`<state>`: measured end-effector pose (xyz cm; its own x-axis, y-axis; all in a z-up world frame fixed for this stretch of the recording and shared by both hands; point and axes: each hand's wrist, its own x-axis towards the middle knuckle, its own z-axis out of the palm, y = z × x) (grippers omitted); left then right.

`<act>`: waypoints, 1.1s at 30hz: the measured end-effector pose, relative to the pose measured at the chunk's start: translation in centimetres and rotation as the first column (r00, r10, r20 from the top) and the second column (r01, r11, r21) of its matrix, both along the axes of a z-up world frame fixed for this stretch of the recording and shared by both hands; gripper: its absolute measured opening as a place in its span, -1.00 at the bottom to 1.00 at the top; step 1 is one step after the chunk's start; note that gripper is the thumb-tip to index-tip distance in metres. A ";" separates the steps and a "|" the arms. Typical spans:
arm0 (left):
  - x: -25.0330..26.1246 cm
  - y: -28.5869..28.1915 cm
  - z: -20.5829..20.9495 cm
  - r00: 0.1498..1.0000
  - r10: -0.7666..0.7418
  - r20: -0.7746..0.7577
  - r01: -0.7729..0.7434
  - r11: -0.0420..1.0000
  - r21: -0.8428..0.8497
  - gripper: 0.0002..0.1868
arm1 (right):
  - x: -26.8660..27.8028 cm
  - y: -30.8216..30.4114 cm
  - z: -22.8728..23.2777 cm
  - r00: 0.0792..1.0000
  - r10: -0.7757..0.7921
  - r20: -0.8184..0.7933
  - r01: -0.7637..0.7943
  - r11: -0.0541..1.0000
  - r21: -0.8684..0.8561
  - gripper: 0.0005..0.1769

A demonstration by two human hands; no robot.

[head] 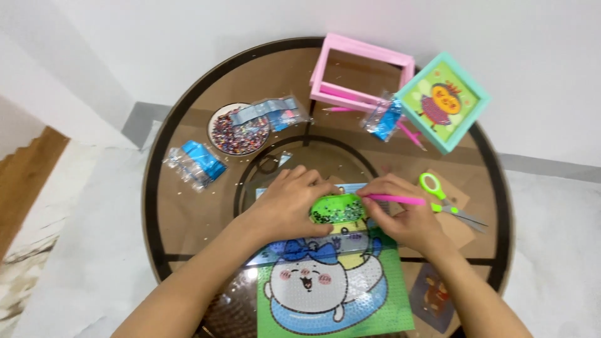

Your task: The person is performing diamond painting, using a ruler to ensure rows are straight and a stylus tool to press the resin diamonds into the adhesive canvas.

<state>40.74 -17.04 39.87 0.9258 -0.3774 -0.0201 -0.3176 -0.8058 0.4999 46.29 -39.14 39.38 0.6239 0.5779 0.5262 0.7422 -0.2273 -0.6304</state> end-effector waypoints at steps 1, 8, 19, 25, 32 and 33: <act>0.2 0.0 -0.1 1.000 -0.011 0.010 0.011 1.000 -0.010 -0.41 | 0.0 0.0 0.3 1.000 -0.011 0.010 0.011 1.000 -0.010 -0.94; 0.1 -0.1 0.3 0.999 -0.016 -0.027 0.016 1.000 -0.009 -0.36 | -0.6 -0.3 1.4 0.999 -0.017 -0.038 0.016 0.999 -0.040 -0.94; 0.2 -0.2 0.1 1.000 -0.022 0.013 0.022 1.000 0.017 -0.37 | -1.4 -1.0 3.0 0.998 -0.062 -0.016 0.059 0.990 -0.126 -0.89; 0.1 -0.2 0.0 1.000 -0.014 0.017 0.014 1.000 0.003 -0.39 | -1.7 -1.9 3.4 0.992 -0.128 -0.012 0.124 0.976 -0.181 -0.86; 0.2 -0.1 0.2 1.000 -0.014 -0.006 0.014 1.000 0.012 -0.40 | -2.4 -1.3 4.3 0.989 -0.132 -0.064 0.115 0.967 -0.227 -0.86; 0.2 -0.1 0.3 1.000 -0.015 -0.011 0.015 1.000 0.017 -0.39 | -2.5 -1.2 4.5 0.988 -0.126 -0.085 0.103 0.967 -0.232 -0.87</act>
